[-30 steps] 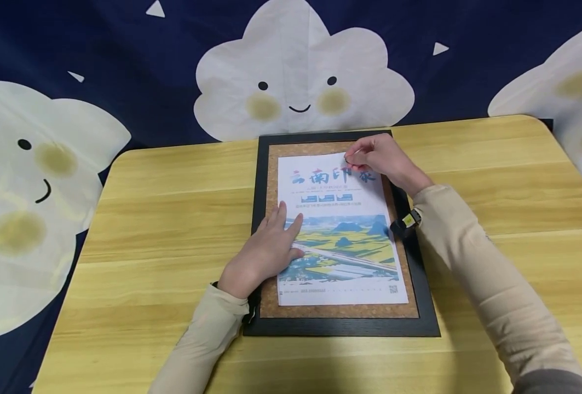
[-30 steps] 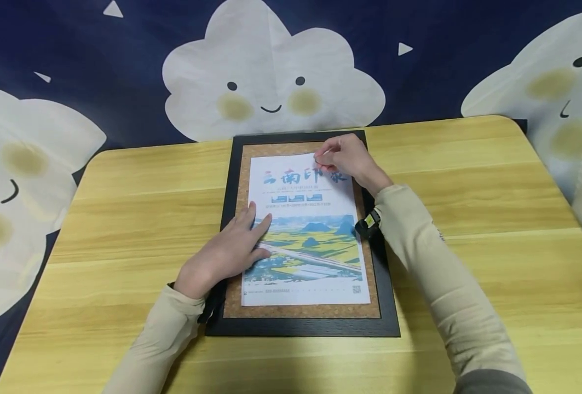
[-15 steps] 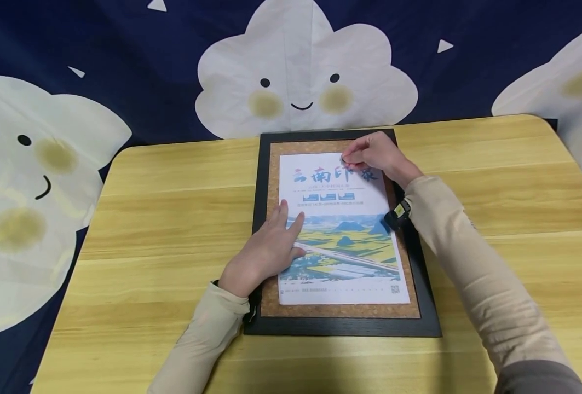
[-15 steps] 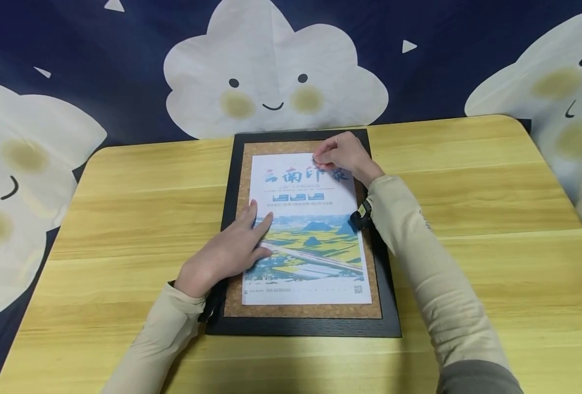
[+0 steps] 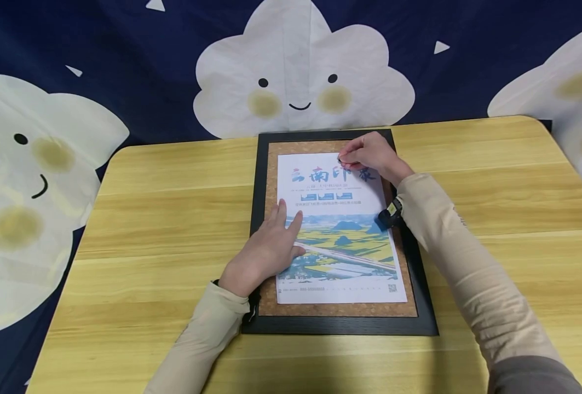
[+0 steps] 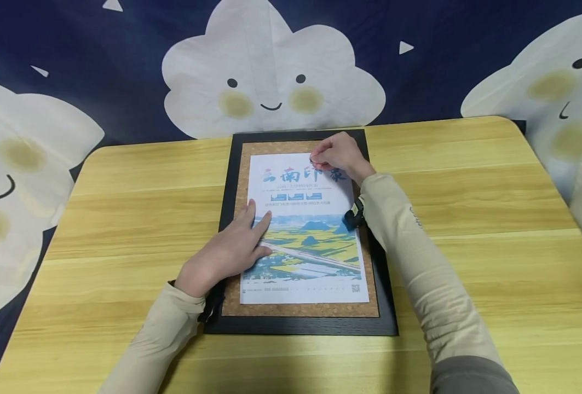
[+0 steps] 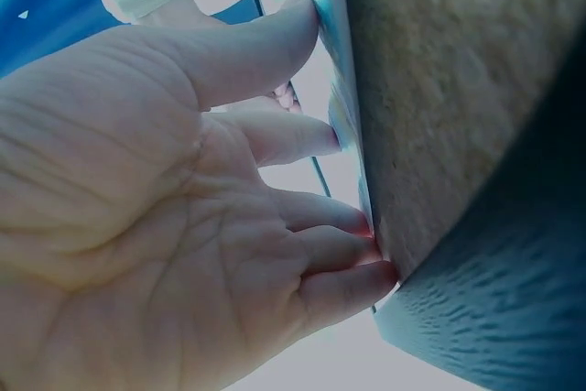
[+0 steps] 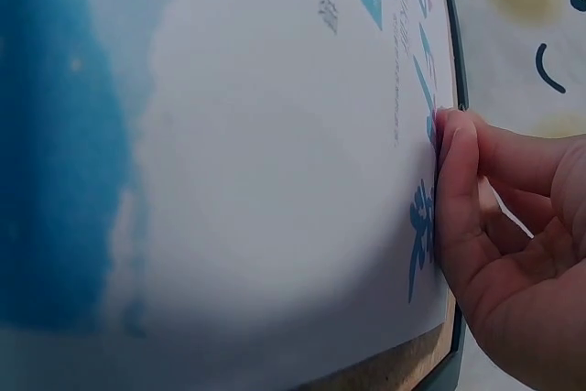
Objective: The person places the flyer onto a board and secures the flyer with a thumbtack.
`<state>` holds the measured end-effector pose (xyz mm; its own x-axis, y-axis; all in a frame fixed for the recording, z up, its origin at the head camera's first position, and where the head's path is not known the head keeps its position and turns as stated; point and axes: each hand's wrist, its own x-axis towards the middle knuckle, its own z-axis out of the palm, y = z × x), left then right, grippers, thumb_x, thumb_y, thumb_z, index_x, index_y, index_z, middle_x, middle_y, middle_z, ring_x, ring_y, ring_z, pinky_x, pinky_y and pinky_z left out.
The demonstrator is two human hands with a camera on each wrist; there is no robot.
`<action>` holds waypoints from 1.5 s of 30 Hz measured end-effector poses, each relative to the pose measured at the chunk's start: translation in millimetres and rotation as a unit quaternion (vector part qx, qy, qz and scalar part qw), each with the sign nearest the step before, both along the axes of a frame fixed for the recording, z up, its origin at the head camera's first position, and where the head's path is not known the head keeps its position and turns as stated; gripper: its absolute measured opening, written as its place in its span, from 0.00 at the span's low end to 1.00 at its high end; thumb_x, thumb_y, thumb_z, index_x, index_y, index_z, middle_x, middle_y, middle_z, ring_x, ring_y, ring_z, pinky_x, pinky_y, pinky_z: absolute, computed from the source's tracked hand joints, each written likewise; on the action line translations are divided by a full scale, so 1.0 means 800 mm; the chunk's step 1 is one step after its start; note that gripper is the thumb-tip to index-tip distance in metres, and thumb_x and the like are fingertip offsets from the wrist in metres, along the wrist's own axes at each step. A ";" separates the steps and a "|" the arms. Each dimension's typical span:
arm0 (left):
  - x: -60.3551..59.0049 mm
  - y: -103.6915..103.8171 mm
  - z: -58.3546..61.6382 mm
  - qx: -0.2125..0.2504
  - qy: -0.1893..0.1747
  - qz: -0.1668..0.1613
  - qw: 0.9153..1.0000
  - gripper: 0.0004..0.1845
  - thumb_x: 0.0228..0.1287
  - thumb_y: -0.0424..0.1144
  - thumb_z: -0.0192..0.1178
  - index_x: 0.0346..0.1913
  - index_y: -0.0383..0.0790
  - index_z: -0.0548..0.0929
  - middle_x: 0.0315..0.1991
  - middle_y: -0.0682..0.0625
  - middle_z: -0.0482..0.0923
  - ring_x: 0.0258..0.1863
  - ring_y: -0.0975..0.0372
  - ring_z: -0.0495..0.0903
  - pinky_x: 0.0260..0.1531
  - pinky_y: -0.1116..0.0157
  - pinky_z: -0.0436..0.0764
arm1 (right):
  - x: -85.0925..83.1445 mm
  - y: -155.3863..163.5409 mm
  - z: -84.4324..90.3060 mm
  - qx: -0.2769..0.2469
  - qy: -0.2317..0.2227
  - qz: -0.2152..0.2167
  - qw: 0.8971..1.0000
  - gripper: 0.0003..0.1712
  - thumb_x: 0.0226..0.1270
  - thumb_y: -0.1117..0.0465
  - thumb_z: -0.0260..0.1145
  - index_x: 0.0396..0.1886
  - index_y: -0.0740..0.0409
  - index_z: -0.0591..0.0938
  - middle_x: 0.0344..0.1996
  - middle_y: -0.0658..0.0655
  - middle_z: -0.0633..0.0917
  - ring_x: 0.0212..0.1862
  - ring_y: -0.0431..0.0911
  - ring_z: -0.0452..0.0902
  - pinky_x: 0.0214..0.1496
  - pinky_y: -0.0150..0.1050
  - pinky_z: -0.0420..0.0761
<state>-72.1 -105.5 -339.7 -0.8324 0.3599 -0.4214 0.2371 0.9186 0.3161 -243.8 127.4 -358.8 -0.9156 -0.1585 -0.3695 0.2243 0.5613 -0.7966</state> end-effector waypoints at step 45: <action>-0.001 -0.001 -0.002 -0.003 -0.007 -0.003 1.000 0.39 0.78 0.48 0.58 0.83 0.39 0.56 0.82 0.31 0.35 0.82 0.42 0.37 0.77 0.46 0.51 | -0.019 -0.030 0.020 0.186 -0.049 0.063 0.979 0.11 0.75 0.62 0.68 0.47 0.67 0.85 0.21 0.54 0.81 0.25 0.44 0.77 0.31 0.35 0.74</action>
